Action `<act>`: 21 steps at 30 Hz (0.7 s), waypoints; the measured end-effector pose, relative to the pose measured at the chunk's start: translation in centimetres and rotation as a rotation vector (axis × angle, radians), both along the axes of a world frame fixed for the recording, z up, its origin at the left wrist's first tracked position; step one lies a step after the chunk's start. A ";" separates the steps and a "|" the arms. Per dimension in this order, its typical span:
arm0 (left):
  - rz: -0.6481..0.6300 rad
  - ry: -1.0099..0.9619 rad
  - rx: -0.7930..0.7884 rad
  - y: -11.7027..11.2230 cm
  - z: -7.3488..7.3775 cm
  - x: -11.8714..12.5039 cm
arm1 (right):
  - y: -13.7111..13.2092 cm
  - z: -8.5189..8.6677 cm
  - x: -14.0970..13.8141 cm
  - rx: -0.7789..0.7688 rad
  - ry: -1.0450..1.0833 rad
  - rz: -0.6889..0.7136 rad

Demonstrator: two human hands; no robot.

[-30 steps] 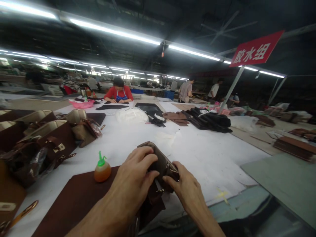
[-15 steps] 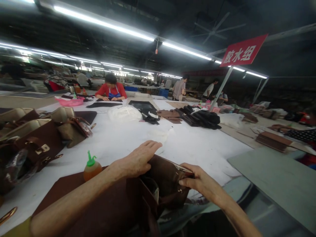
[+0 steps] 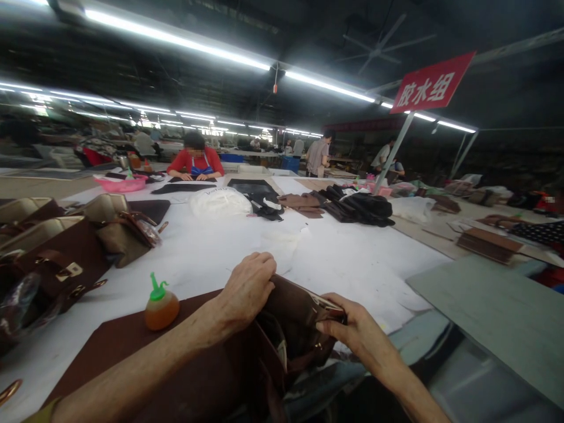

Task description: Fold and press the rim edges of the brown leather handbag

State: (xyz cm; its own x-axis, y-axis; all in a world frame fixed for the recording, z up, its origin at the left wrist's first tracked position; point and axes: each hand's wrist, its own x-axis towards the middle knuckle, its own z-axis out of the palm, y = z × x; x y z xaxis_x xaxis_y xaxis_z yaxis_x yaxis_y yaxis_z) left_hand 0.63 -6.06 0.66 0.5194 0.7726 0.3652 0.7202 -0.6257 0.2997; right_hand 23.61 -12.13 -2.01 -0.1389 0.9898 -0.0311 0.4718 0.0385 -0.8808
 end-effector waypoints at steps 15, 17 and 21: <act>-0.074 -0.121 -0.118 0.0 -0.4 -0.6 | -0.8 0.1 -1.8 0.129 -0.080 -0.167; -0.100 -0.135 -0.136 -0.2 -0.5 -1.0 | -0.4 0.0 -1.7 0.100 0.009 -0.132; -0.049 -0.154 -0.134 -0.3 -1.0 -1.6 | 0.2 -0.6 -1.7 0.054 0.153 -0.075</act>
State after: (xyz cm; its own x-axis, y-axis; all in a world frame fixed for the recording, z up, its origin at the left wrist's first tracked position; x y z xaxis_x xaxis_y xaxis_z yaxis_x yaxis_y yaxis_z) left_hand -1.01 -6.32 -0.35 0.5037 0.7946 0.3389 0.6288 -0.6062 0.4870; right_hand 21.88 -11.90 -2.57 -0.0634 0.9972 0.0383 0.3360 0.0575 -0.9401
